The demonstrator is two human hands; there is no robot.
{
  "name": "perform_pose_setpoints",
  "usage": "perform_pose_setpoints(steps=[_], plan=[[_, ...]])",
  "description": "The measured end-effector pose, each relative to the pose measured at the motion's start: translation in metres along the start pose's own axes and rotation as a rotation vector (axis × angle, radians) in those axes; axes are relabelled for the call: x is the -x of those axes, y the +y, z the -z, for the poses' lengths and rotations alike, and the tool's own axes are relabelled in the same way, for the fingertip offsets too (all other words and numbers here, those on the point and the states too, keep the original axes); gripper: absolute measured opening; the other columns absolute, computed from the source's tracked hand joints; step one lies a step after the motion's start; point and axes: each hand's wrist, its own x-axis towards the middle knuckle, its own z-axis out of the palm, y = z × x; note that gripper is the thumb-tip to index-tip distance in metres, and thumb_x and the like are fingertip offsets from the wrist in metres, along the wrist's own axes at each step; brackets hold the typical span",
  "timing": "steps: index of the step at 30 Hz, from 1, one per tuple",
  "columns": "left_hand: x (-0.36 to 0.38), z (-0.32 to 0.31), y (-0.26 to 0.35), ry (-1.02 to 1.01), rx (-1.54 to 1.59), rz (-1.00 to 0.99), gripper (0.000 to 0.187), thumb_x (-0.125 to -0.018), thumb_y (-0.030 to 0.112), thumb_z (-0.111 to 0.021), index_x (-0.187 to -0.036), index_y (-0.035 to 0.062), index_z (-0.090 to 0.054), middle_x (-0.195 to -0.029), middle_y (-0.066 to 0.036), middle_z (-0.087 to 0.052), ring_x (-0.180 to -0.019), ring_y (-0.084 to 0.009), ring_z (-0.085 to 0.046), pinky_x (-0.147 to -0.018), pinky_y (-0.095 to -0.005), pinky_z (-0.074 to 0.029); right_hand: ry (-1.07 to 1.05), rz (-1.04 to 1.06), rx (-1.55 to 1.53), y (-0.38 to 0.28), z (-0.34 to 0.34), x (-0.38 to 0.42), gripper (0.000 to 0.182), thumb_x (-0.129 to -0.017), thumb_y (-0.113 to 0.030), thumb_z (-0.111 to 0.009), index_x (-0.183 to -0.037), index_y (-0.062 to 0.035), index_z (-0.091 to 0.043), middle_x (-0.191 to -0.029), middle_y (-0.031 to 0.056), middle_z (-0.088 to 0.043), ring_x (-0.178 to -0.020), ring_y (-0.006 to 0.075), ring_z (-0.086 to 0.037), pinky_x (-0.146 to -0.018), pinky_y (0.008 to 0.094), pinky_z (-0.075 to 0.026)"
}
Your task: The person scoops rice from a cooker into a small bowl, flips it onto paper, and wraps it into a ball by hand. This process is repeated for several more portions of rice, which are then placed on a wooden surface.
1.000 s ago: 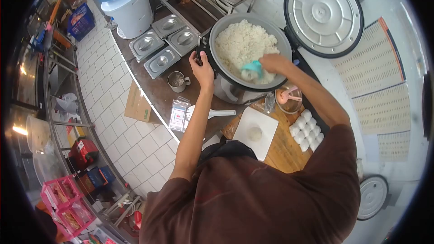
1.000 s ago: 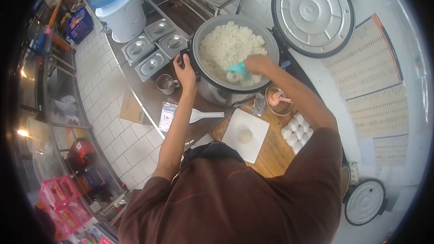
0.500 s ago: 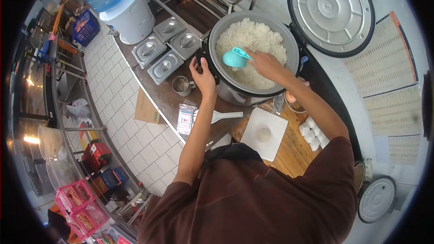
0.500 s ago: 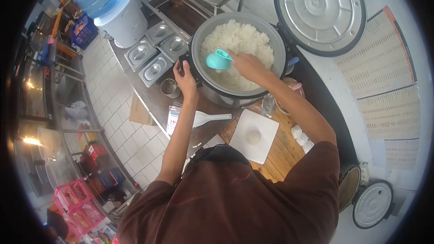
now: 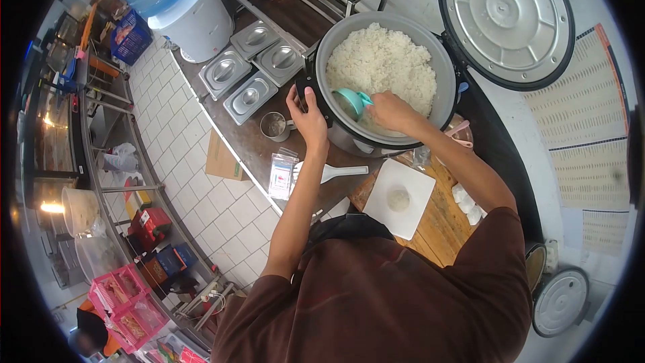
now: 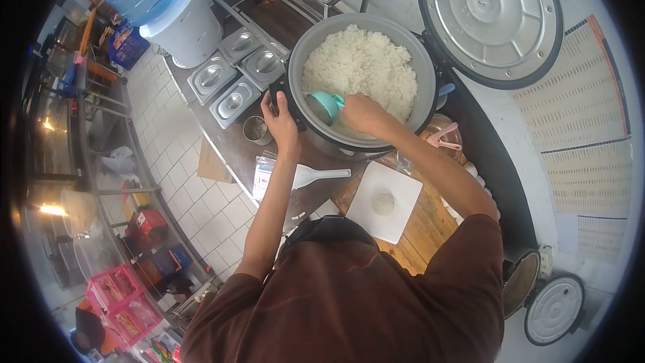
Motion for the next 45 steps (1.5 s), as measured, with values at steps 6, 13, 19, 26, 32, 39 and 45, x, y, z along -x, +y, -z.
perform_pose_setpoints(steps=[6, 13, 19, 26, 32, 39, 45], plan=[[-0.001, -0.001, 0.000, 0.019, -0.103, -0.025, 0.051, -0.098, 0.034, -0.059, -0.134, 0.0023, -0.043, -0.116, -0.010, -0.056, -0.105, -0.0168, -0.053, -0.091, -0.0302, -0.042, 0.104, 0.168, 0.053, -0.009, 0.028, 0.025, 0.032, -0.094, -0.022, -0.057, -0.086, 0.0087, -0.062, -0.080, 0.0308, -0.063, -0.075, 0.0473, -0.062, -0.069, 0.0512, -0.049], [0.001, -0.002, 0.001, -0.001, -0.052, -0.036, 0.049, -0.098, 0.029, -0.060, -0.134, 0.0007, -0.043, -0.114, -0.011, -0.056, -0.099, -0.0152, -0.054, -0.087, -0.0282, -0.044, -0.323, -0.136, -0.286, 0.022, 0.041, -0.012, 0.034, -0.095, -0.027, -0.056, -0.096, 0.0053, -0.066, -0.080, 0.0188, -0.067, -0.069, 0.0248, -0.067, -0.054, 0.0393, -0.050], [0.002, 0.003, 0.011, -0.057, -0.051, 0.027, 0.058, -0.097, 0.040, -0.059, -0.135, 0.0007, -0.041, -0.124, -0.012, -0.054, -0.114, -0.0193, -0.050, -0.098, -0.0327, -0.038, -0.605, 0.098, -0.385, 0.128, 0.035, -0.073, 0.033, -0.093, -0.031, -0.059, -0.101, -0.0012, -0.070, -0.082, 0.0091, -0.067, -0.073, 0.0170, -0.063, -0.064, 0.0369, -0.050], [0.001, 0.022, 0.000, -0.037, -0.131, -0.018, 0.047, -0.101, 0.036, -0.053, -0.130, -0.0001, -0.047, -0.111, -0.009, -0.058, -0.098, -0.0153, -0.054, -0.089, -0.0279, -0.042, 0.678, 0.401, 0.462, 0.096, 0.021, -0.009, 0.016, -0.086, -0.024, -0.070, -0.088, -0.0084, -0.074, -0.076, 0.0057, -0.065, -0.075, 0.0197, -0.062, -0.069, 0.0351, -0.047], [0.097, 0.107, -0.058, -0.231, -0.450, -0.073, 0.035, -0.103, 0.035, -0.045, -0.104, 0.0032, -0.060, -0.089, -0.005, -0.061, -0.082, -0.0132, -0.055, -0.078, -0.0274, -0.044, 1.190, -0.267, -0.304, 0.116, -0.065, 0.169, 0.019, -0.084, -0.021, -0.071, -0.082, -0.0026, -0.069, -0.089, 0.0115, -0.067, -0.080, 0.0280, -0.062, -0.069, 0.0405, -0.046], [0.194, 0.074, -0.160, -1.316, -0.787, 0.145, 0.024, -0.098, 0.025, -0.055, -0.099, 0.0022, -0.064, -0.088, -0.008, -0.068, -0.085, -0.0176, -0.066, -0.073, -0.0313, -0.049, 0.773, -0.703, 0.214, 0.220, -0.334, 0.200, 0.018, -0.082, -0.019, -0.070, -0.097, -0.0107, -0.072, -0.131, 0.0110, -0.053, -0.127, 0.0363, -0.042, -0.098, 0.0545, -0.036], [0.222, -0.008, -0.190, -1.421, -0.896, 0.055, 0.017, -0.089, 0.020, -0.065, -0.095, 0.0029, -0.066, -0.092, -0.011, -0.068, -0.089, -0.0254, -0.066, -0.079, -0.0374, -0.051, 0.920, -0.691, -0.092, 0.215, -0.324, 0.208, 0.011, -0.066, -0.014, -0.080, -0.073, -0.0123, -0.071, -0.129, 0.0042, -0.054, -0.126, 0.0333, -0.042, -0.102, 0.0523, -0.032]])
